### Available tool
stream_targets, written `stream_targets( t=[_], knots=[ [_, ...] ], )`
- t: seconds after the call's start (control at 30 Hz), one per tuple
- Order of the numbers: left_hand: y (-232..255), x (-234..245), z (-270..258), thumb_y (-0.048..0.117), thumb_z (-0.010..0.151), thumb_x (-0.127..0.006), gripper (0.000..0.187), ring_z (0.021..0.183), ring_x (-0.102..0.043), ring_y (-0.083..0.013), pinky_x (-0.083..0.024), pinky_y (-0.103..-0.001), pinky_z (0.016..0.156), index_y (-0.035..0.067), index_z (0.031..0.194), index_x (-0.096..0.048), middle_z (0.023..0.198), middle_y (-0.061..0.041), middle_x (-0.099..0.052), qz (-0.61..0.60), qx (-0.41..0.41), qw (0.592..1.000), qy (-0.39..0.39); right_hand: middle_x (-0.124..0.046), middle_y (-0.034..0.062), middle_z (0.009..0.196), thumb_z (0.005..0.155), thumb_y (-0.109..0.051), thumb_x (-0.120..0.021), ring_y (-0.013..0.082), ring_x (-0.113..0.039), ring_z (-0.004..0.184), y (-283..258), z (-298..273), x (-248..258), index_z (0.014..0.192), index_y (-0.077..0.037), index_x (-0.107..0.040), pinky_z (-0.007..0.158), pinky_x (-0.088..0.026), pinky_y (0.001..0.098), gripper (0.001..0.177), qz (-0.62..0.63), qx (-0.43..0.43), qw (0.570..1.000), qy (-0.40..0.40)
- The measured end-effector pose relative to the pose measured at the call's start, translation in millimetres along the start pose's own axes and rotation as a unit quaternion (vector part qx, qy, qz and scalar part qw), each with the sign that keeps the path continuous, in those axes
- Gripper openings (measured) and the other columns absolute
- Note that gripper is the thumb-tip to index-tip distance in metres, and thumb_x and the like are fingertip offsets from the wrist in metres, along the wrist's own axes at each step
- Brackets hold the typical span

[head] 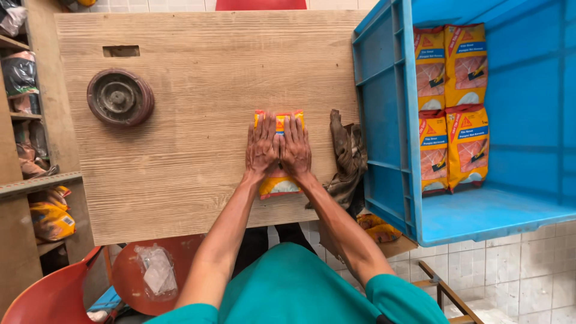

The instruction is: The person wipes down several small plastic bags of product with a cloth before placing them one at a time into a blue plastic crate.

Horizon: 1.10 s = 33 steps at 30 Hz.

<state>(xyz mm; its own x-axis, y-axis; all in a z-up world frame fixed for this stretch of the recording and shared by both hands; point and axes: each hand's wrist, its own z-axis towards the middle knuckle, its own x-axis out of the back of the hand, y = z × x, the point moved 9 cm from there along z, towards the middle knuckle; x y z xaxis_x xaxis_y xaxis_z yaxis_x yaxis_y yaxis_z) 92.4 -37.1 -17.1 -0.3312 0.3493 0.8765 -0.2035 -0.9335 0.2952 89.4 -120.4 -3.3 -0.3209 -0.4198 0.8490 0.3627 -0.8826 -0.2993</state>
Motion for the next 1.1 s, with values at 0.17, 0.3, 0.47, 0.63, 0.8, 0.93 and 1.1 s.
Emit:
stream_targets(
  t=[0.17, 0.3, 0.47, 0.63, 0.8, 0.93, 1.1],
  knots=[
    [-2.7, -7.3, 11.4, 0.029, 0.102, -0.036, 0.051, 0.145, -0.034, -0.022, -0.019, -0.043, 0.12, 0.013, 0.15, -0.041, 0.155, -0.005, -0.04, 0.003, 0.003, 1.0, -0.005, -0.045, 0.0099, 0.151, 0.104, -0.032, -0.039, 0.0267, -0.043, 0.14, 2.9, 11.9, -7.7, 0.146, -0.01, -0.046, 0.114, -0.031, 0.0415, 0.048, -0.029, 0.019, 0.999, 0.005],
    [-4.6, -4.7, 17.0, 0.028, 0.102, -0.037, 0.051, 0.143, -0.038, -0.0236, -0.023, -0.047, 0.118, 0.012, 0.151, -0.041, 0.154, -0.007, -0.042, -0.005, 0.01, 1.0, -0.003, -0.047, 0.0078, 0.15, 0.104, -0.037, -0.04, 0.0254, -0.043, 0.139, 5.3, 20.6, -6.3, 0.145, -0.012, -0.049, 0.113, -0.032, 0.0414, 0.049, -0.019, 0.029, 0.999, -0.015],
    [-14.4, -20.2, 31.3, 0.036, 0.105, -0.036, 0.051, 0.145, -0.032, -0.027, -0.018, -0.052, 0.117, 0.016, 0.151, -0.041, 0.157, -0.006, -0.037, -0.006, 0.036, 0.995, -0.088, -0.047, 0.0103, 0.149, 0.105, -0.033, -0.043, 0.0293, -0.043, 0.138, 13.4, 31.3, -22.7, 0.145, -0.012, -0.048, 0.108, -0.038, 0.05, 0.046, -0.019, 0.005, 0.997, -0.078],
    [-26.4, -33.0, 39.8, 0.056, 0.102, -0.034, 0.062, 0.149, -0.017, -0.0363, -0.007, -0.062, 0.117, 0.023, 0.154, -0.035, 0.162, -0.01, -0.022, -0.053, 0.049, 0.972, -0.224, -0.038, 0.0145, 0.155, 0.102, -0.048, -0.051, 0.0385, -0.032, 0.143, 37.7, 42.2, -25.1, 0.148, -0.012, -0.044, 0.109, -0.034, 0.0588, 0.059, 0.096, -0.025, 0.983, -0.152],
    [-6.4, -14.7, 21.4, 0.017, 0.101, -0.051, 0.038, 0.132, -0.049, -0.0278, -0.036, -0.041, 0.112, 0.009, 0.138, -0.054, 0.136, -0.011, -0.057, -0.068, -0.063, 0.991, -0.094, -0.056, 0.0042, 0.139, 0.104, -0.029, -0.05, 0.0254, -0.047, 0.135, 20.7, 28.4, -19.4, 0.14, -0.019, -0.054, 0.112, -0.035, 0.0438, 0.038, 0.076, 0.041, 0.991, -0.097],
    [-8.7, -10.3, 9.4, 0.017, 0.102, -0.051, 0.041, 0.134, -0.047, -0.0292, -0.034, -0.041, 0.113, 0.007, 0.142, -0.05, 0.141, -0.014, -0.054, -0.125, -0.067, 0.986, -0.087, -0.053, 0.0035, 0.144, 0.105, -0.033, -0.049, 0.0245, -0.046, 0.137, 24.6, 17.2, -18.1, 0.142, -0.019, -0.052, 0.113, -0.034, 0.0414, 0.04, 0.121, 0.039, 0.986, -0.105],
    [-7.3, -9.5, 9.4, 0.032, 0.106, -0.039, 0.053, 0.145, -0.032, -0.0274, -0.024, -0.04, 0.118, 0.009, 0.154, -0.033, 0.157, -0.013, -0.036, -0.078, -0.14, 0.98, -0.117, -0.043, 0.0098, 0.152, 0.103, -0.041, -0.049, 0.0296, -0.038, 0.142, 25.3, 22.6, -25.0, 0.148, -0.016, -0.046, 0.115, -0.03, 0.0452, 0.051, 0.134, 0.088, 0.974, -0.159]
  ],
)
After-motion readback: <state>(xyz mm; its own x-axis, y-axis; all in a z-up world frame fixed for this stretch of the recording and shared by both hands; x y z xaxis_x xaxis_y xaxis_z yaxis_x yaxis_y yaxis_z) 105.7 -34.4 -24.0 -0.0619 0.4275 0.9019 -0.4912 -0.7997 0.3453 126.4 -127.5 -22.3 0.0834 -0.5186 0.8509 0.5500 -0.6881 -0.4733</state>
